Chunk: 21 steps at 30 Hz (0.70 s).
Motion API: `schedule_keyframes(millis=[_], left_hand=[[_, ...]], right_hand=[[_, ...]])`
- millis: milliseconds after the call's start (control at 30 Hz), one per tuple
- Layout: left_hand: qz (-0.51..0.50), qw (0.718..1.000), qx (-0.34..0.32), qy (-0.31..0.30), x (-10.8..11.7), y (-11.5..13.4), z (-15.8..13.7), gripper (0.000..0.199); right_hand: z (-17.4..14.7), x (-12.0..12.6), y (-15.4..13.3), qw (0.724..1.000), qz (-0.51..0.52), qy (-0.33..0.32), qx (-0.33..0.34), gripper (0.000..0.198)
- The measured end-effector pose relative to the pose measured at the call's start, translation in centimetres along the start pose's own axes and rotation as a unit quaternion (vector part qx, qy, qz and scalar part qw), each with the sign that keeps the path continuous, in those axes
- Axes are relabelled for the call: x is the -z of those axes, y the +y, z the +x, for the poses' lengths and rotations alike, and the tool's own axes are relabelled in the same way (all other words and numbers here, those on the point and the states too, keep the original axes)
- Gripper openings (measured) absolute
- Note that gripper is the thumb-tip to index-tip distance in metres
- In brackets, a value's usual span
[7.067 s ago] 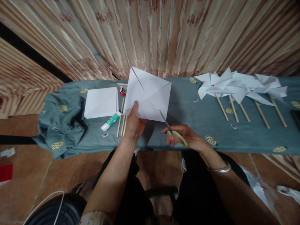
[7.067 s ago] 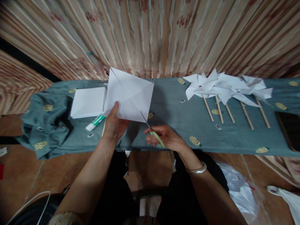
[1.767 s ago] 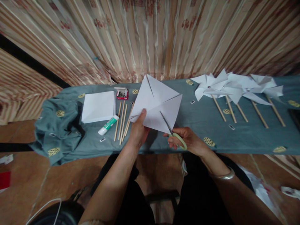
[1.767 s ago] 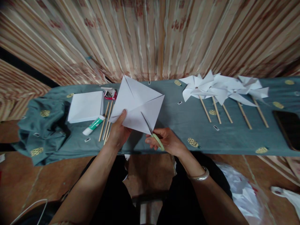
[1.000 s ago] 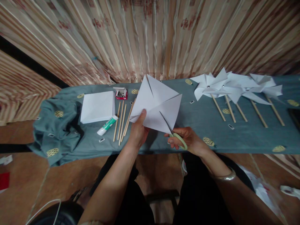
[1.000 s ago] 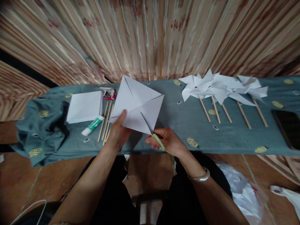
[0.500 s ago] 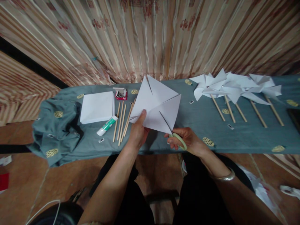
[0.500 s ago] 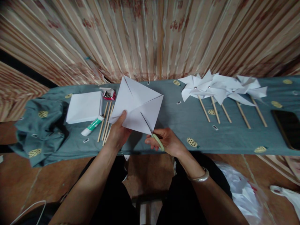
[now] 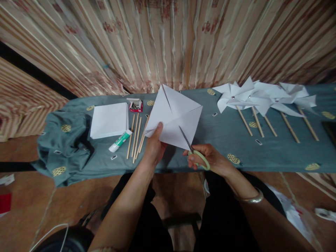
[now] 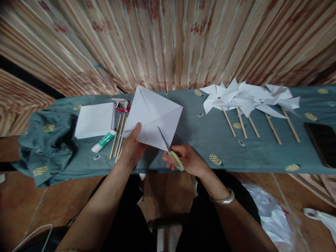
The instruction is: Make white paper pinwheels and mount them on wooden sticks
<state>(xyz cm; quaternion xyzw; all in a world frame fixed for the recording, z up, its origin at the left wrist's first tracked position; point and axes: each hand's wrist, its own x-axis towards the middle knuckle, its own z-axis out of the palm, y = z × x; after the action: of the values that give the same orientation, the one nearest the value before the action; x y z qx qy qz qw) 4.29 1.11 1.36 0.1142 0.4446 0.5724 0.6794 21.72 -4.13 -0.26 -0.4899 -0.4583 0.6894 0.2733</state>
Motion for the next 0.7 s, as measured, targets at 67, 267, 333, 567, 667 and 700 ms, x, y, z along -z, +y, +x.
schedule_keyframes(millis=[67, 267, 333, 567, 667, 700], left_hand=[[0.001, 1.0, -0.009, 0.001, 0.08, 0.22, 0.2, 0.027], [0.002, 0.999, -0.046, -0.005, 0.4, 0.87, 0.65, 0.027], [0.004, 0.999, -0.044, -0.004, 0.49, 0.79, 0.65, 0.028], [0.015, 1.0, -0.024, -0.011, 0.49, 0.26, 0.37, 0.022], [0.018, 1.0, -0.014, -0.003, 0.41, 0.15, 0.29, 0.026], [0.018, 1.0, -0.01, -0.002, 0.39, 0.08, 0.26, 0.029]], right_hand=[[-0.14, 0.12, -0.06, 1.0, -0.002, -0.021, -0.007, 0.053], [-0.55, 0.47, -0.11, 0.999, -0.012, -0.05, -0.017, 0.052], [-0.61, 0.5, -0.16, 0.998, -0.015, -0.051, -0.015, 0.053], [-0.48, 0.4, -0.25, 0.999, -0.014, -0.045, -0.025, 0.059], [-0.41, 0.39, -0.19, 0.999, -0.016, -0.039, -0.019, 0.058], [-0.39, 0.39, -0.19, 0.999, -0.017, -0.037, -0.016, 0.057]])
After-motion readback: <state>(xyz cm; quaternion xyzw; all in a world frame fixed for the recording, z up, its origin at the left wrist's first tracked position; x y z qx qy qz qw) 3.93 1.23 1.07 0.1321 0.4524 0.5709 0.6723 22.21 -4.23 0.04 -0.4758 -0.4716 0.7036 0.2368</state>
